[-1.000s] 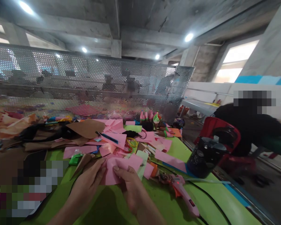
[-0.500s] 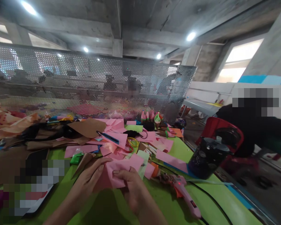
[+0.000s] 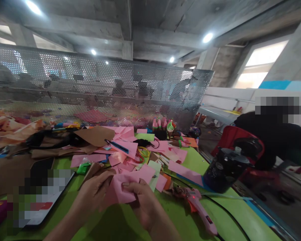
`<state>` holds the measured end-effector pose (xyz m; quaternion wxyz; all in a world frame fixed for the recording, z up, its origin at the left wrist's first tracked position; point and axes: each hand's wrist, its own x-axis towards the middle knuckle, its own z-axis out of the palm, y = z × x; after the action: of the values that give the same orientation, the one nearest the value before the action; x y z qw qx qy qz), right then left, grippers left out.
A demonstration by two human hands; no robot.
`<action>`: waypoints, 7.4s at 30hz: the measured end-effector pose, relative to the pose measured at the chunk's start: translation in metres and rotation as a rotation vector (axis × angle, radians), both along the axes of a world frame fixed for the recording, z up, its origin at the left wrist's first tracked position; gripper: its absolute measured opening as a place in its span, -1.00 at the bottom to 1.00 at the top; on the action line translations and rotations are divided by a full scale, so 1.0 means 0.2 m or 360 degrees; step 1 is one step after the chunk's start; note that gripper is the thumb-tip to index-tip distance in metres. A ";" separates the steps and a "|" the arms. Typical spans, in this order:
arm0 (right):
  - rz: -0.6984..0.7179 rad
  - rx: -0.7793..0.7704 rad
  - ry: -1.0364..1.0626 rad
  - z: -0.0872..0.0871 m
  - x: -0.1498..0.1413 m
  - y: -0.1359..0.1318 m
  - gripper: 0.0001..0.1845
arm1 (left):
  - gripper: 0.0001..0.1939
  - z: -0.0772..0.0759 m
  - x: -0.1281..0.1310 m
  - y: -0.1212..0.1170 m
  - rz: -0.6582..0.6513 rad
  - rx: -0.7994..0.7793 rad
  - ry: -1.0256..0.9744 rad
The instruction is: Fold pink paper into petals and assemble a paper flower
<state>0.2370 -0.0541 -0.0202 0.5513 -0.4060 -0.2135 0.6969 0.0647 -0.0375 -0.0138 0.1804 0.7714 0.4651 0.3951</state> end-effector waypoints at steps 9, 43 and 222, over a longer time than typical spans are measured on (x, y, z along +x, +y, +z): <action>0.0099 0.0044 0.0045 0.02 -0.02 -0.01 -0.71 | -0.73 -0.04 0.00 0.02 -0.0174 -0.0183 -0.0401; 0.0257 0.0262 -0.0169 0.04 -0.03 -0.03 -0.66 | -0.72 -0.02 -0.01 0.05 -0.0353 -0.0442 -0.0666; -0.0115 0.1748 -0.2276 0.04 0.02 -0.03 -0.48 | -0.60 -0.06 0.03 0.04 -0.0059 -0.0753 -0.1198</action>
<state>0.2402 -0.0605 -0.0114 0.4247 -0.4285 -0.7953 0.0601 0.0702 -0.0301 -0.0250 0.5157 0.5196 0.4308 0.5277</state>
